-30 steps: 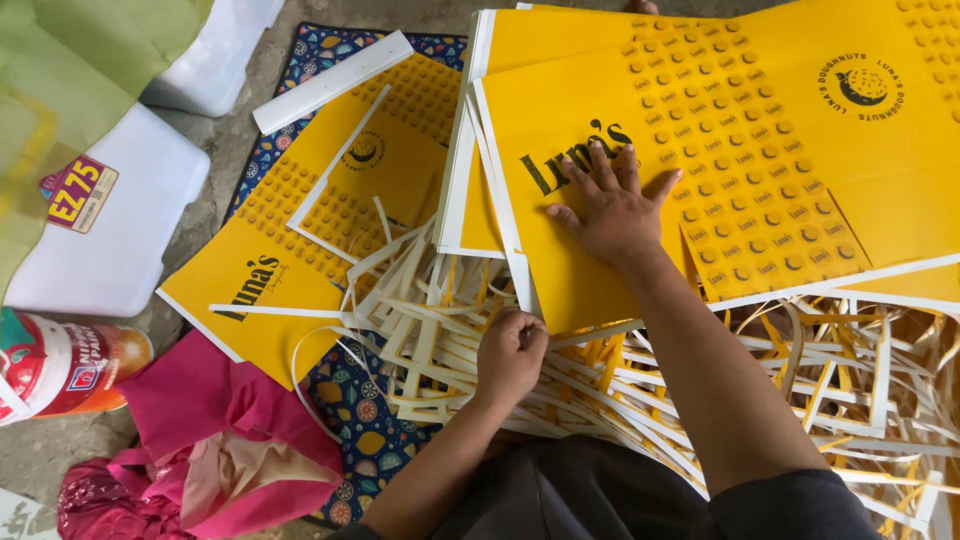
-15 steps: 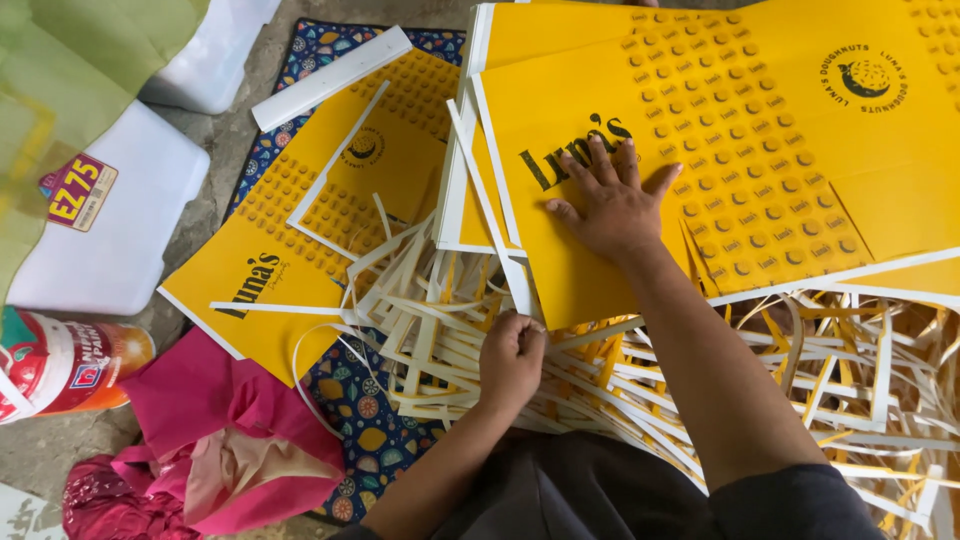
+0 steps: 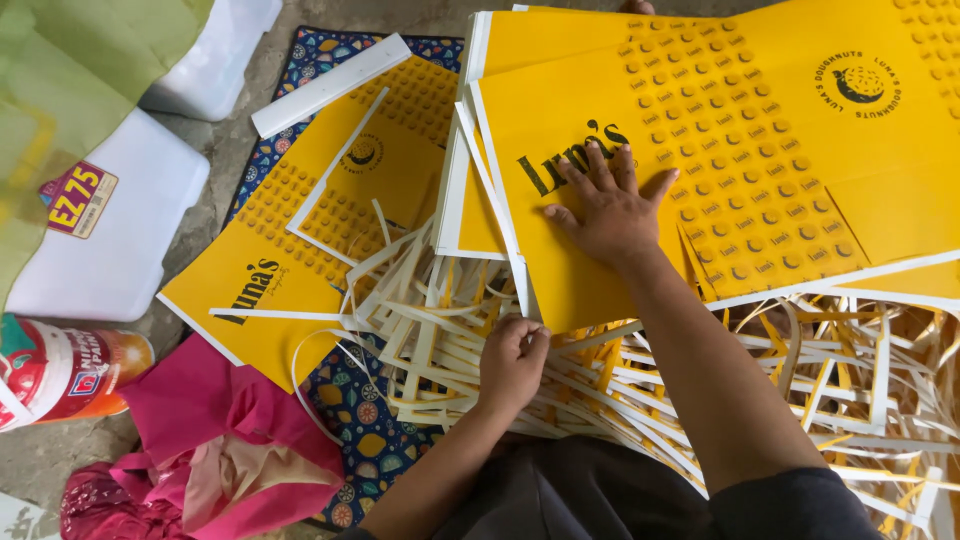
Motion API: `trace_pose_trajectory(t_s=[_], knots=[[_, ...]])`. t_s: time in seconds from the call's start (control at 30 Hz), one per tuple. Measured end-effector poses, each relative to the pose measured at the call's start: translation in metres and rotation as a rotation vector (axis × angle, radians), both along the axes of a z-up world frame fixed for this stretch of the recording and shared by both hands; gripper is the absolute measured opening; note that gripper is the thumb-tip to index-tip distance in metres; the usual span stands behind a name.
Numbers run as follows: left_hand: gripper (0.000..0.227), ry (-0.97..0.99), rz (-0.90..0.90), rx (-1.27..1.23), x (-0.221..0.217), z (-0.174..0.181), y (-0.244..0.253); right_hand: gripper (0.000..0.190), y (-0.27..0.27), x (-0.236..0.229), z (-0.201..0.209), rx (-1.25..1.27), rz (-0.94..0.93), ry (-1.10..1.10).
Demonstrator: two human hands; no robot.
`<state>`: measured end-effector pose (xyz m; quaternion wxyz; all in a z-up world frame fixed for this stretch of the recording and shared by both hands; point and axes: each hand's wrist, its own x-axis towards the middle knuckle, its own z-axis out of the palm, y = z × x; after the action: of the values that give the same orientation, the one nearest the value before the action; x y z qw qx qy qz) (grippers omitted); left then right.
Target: Stripping the waste paper borders from printed donut box templates
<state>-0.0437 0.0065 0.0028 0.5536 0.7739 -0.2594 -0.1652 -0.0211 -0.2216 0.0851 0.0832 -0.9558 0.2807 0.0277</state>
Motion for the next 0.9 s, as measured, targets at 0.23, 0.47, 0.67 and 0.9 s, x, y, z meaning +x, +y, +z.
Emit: trace_pose_trajectory(t_s=[0.23,0.47,0.67,0.9], knots=[[0.012,-0.134,-0.076,0.084,-0.01,-0.012,0.026,0.07,-0.009,-0.003,-0.012,0.043,-0.01,-0.056],[0.029,-0.633,0.104,0.156,0.014,0.05,0.033,0.042,-0.006,-0.098,-0.007,0.881,-0.14,-1.184],[0.033,-0.875,0.008,0.007,0.053,0.081,-0.056,0.035,0.017,-0.208,-0.111,1.285,-0.555,-1.389],[0.074,-0.841,-0.153,0.344,0.071,0.051,-0.239,0.038,0.009,-0.207,-0.132,1.485,-0.734,-1.201]])
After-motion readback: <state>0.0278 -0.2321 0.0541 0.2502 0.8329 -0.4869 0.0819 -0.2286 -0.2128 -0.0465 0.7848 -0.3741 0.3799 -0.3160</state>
